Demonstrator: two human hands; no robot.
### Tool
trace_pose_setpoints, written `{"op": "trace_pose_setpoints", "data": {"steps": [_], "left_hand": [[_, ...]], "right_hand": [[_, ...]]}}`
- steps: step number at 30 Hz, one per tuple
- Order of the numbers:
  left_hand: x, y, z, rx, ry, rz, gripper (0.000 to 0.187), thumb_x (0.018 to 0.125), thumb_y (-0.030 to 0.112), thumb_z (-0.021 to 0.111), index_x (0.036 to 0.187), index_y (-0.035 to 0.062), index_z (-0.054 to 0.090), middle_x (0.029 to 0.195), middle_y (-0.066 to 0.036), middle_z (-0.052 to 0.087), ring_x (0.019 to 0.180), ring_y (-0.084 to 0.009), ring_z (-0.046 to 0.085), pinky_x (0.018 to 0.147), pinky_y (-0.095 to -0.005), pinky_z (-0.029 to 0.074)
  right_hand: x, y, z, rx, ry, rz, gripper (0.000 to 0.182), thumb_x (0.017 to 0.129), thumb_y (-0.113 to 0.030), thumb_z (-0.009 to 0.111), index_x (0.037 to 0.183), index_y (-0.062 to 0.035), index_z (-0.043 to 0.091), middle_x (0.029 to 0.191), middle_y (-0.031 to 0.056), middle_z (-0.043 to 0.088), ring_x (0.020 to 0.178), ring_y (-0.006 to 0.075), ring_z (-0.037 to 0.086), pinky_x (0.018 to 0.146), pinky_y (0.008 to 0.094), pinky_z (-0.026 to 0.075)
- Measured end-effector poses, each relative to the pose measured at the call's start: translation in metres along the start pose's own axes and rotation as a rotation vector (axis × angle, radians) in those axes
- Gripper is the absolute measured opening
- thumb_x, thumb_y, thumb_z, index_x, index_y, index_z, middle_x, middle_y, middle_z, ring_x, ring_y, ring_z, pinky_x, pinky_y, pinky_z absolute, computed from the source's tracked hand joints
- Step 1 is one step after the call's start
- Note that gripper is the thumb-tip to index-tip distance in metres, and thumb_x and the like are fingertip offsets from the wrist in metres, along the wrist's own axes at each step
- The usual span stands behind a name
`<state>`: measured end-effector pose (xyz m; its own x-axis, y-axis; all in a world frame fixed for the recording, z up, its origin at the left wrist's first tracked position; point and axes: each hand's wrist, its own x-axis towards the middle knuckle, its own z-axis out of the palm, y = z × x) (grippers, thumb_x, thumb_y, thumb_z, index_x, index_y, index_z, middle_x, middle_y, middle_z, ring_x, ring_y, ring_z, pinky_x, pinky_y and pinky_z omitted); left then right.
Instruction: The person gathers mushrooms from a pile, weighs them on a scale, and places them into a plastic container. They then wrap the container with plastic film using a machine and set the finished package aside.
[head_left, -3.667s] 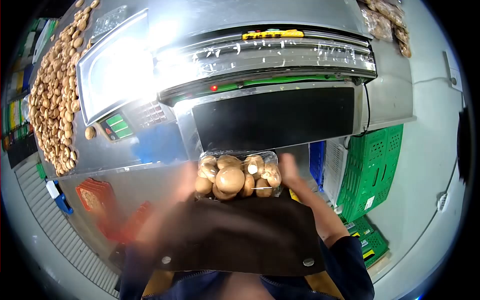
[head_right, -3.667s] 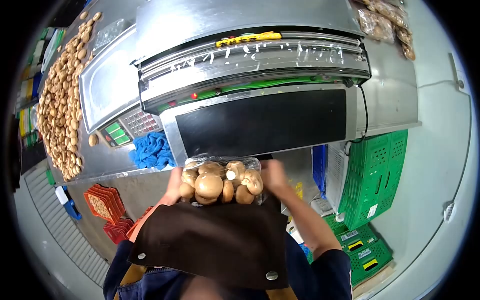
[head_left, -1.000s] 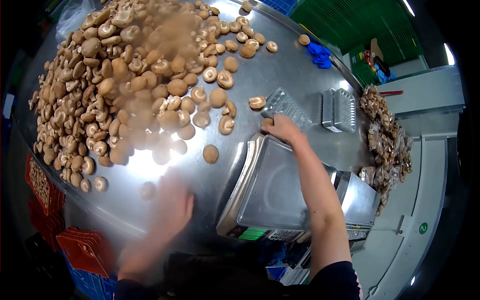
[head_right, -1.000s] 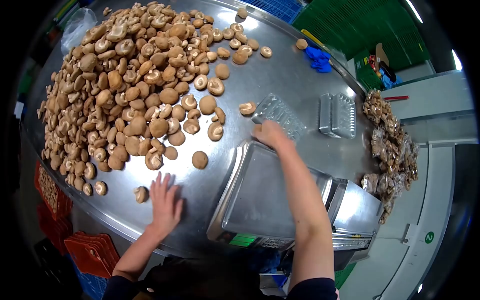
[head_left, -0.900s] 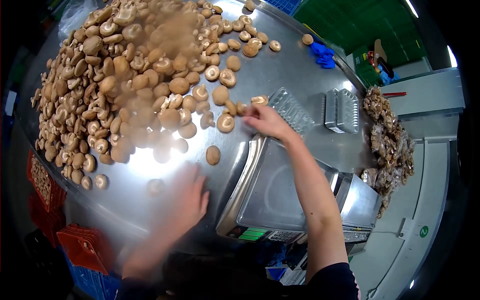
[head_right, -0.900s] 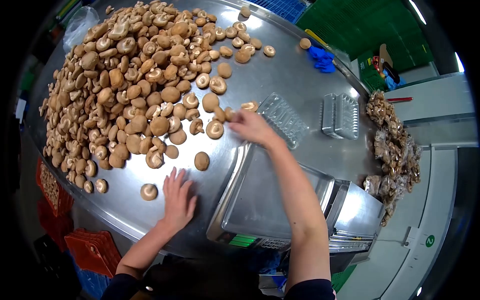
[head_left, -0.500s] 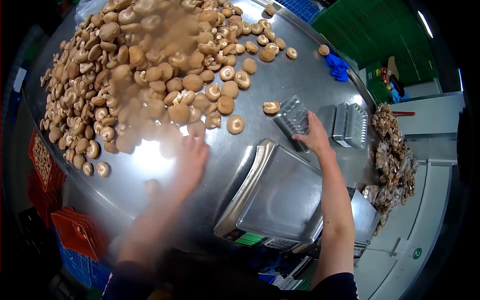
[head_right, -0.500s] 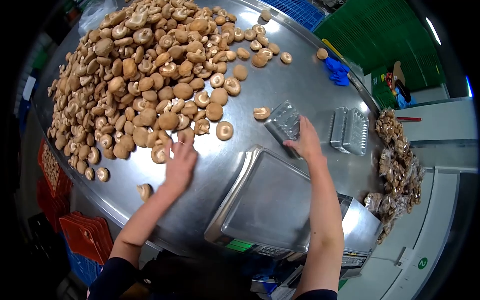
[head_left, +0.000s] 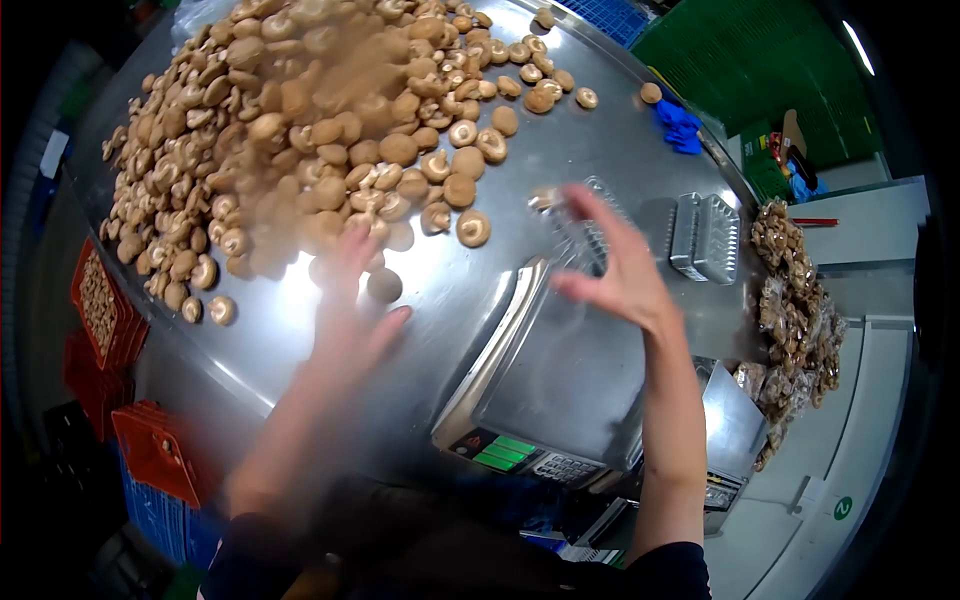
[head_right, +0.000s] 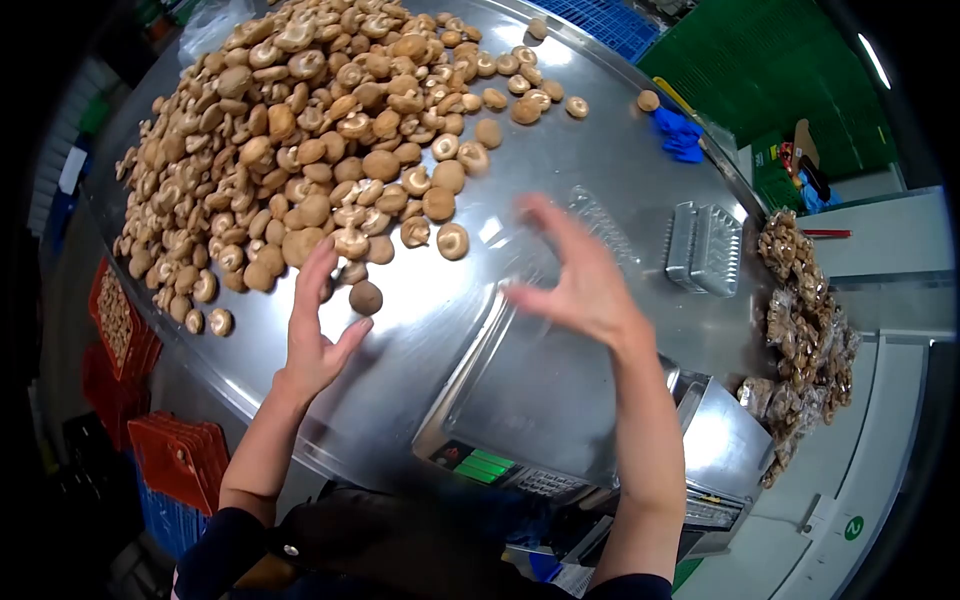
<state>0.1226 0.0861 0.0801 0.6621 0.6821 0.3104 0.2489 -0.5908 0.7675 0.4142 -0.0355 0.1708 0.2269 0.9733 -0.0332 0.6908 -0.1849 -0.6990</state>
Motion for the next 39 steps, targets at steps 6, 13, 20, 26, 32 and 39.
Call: {"op": "trace_pose_setpoints", "data": {"steps": [6,13,20,26,32,39], "left_hand": [[-0.035,0.012,-0.044,-0.496,-0.309,-0.537,0.025,0.091,0.014,0.061,0.111,-0.0012,0.056,0.087,-0.008,0.067,0.063,-0.0156,0.065,0.051,-0.0224,0.048],[-0.170,-0.019,-0.057,-0.891,-0.264,-1.369,0.018,0.099,0.008,0.040,0.112,-0.0037,0.041,0.095,-0.022,0.065,0.054,-0.0246,0.065,0.037,-0.0274,0.050],[-0.123,-0.077,-0.038,-1.248,-0.026,-1.450,0.029,0.093,-0.002,0.044,0.121,-0.0045,0.038,0.104,-0.028,0.063,0.059,-0.0230,0.063,0.049,-0.0281,0.056],[0.003,-0.148,-0.016,-1.005,0.187,-1.039,0.021,0.090,-0.006,0.039,0.110,-0.0068,0.045,0.084,-0.022,0.062,0.046,-0.0177,0.053,0.033,-0.0244,0.036],[0.043,-0.166,0.002,-0.904,0.363,-0.958,0.027,0.091,-0.004,0.033,0.112,-0.0056,0.050,0.068,-0.014,0.058,0.043,-0.0148,0.051,0.032,-0.0238,0.033],[0.002,-0.143,0.006,-0.931,0.381,-0.859,0.037,0.087,-0.008,0.035,0.122,-0.0032,0.048,0.068,-0.013,0.059,0.042,-0.0145,0.050,0.032,-0.0243,0.031]], "right_hand": [[-0.030,-0.026,0.120,1.112,-0.830,0.234,0.077,0.085,-0.047,0.060,0.144,-0.0044,0.034,0.132,0.0214,0.053,0.118,0.0299,0.055,0.103,0.0393,0.041],[-0.091,-0.052,0.185,0.744,-0.421,0.727,0.057,0.095,-0.015,0.050,0.143,0.0031,0.024,0.088,0.0192,0.066,0.068,0.0238,0.067,0.060,0.0326,0.057],[-0.041,-0.035,0.234,0.328,-0.198,0.698,0.028,0.090,0.001,0.045,0.116,0.0100,0.050,0.064,0.0160,0.062,0.047,0.0202,0.061,0.043,0.0339,0.049],[0.086,0.003,0.253,0.596,0.148,0.575,0.020,0.091,0.003,0.043,0.106,0.0098,0.052,0.083,0.0151,0.065,0.048,0.0182,0.062,0.039,0.0290,0.047],[0.141,0.039,0.261,0.922,0.179,0.578,0.023,0.099,-0.001,0.037,0.116,0.0075,0.050,0.094,0.0177,0.063,0.057,0.0217,0.065,0.047,0.0286,0.056],[0.098,0.024,0.252,1.032,0.172,0.579,0.031,0.099,-0.003,0.039,0.129,0.0029,0.045,0.104,0.0179,0.062,0.060,0.0212,0.065,0.053,0.0283,0.058]]}}
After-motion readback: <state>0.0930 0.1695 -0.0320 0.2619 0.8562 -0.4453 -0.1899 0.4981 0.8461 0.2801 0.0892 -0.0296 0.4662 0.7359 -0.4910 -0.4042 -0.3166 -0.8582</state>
